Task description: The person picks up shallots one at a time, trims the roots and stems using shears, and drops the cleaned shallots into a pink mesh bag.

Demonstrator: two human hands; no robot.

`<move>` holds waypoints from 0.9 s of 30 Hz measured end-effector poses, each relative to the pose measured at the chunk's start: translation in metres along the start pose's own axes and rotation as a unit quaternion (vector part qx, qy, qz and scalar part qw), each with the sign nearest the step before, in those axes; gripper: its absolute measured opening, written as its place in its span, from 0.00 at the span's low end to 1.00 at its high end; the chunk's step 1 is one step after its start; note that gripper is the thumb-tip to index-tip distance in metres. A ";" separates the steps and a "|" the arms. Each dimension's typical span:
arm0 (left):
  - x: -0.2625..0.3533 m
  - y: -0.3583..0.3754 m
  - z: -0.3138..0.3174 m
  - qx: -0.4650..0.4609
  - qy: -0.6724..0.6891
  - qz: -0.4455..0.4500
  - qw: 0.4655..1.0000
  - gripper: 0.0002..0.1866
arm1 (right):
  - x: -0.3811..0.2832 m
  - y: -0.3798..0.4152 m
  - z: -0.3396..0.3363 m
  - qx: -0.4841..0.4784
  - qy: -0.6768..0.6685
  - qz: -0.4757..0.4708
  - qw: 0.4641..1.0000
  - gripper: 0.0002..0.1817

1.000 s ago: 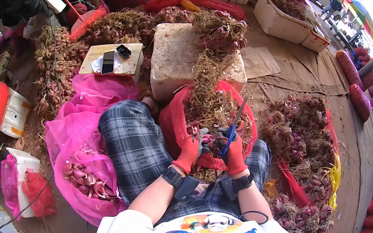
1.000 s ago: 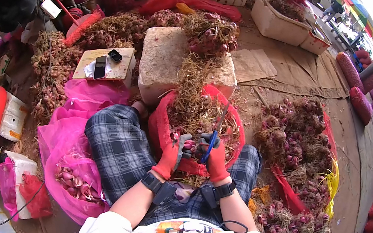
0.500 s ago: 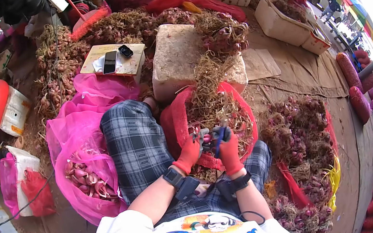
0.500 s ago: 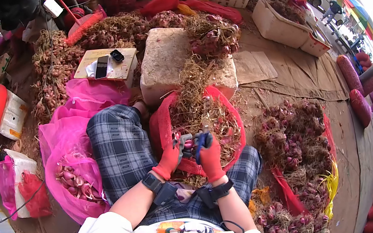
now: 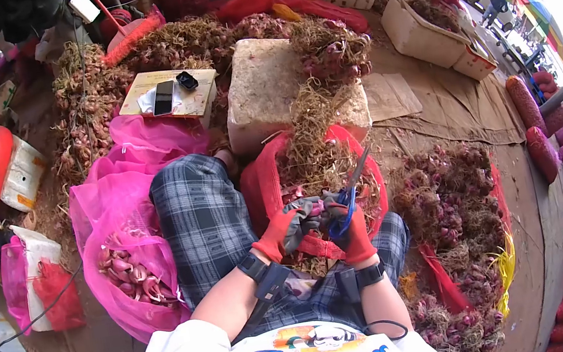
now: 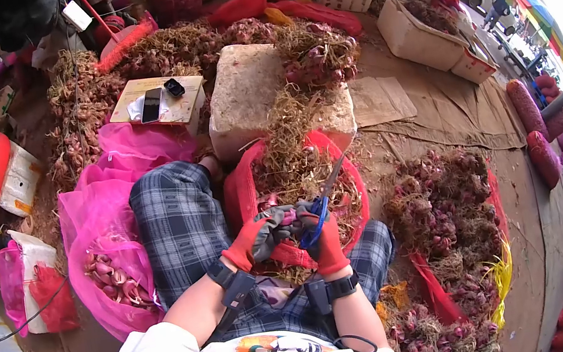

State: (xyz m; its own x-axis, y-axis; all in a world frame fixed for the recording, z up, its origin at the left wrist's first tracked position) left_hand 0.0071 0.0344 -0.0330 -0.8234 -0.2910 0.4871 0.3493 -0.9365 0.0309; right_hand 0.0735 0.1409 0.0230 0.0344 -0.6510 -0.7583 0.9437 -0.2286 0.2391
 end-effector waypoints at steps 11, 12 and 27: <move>0.034 0.009 0.008 0.121 0.101 0.106 0.982 0.14 | -0.035 0.054 0.000 0.068 0.742 -0.110 0.658 0.20; 0.035 0.009 0.009 0.114 0.099 0.112 0.982 0.14 | -0.036 0.055 0.002 0.071 0.753 -0.102 0.646 0.20; 0.040 0.010 0.025 0.090 -0.063 0.101 0.989 0.17 | -0.018 0.046 -0.010 0.057 0.771 -0.009 0.634 0.21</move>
State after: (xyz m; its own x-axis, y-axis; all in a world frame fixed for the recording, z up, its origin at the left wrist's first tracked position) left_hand -0.0112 0.0179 0.0092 -0.6704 -0.4301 0.6046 0.5839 -0.8086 0.0723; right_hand 0.1195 0.1495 0.0421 0.3884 0.8141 -0.4317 0.9214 -0.3349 0.1973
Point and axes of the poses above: each hand's wrist, its own y-axis away from the middle knuckle, its own z-axis out of the palm, x = y × z, the point moved 6 cm from there along -y, towards the middle knuckle, and after that the axes turned 13 degrees about -x, right-handed, at the moved point
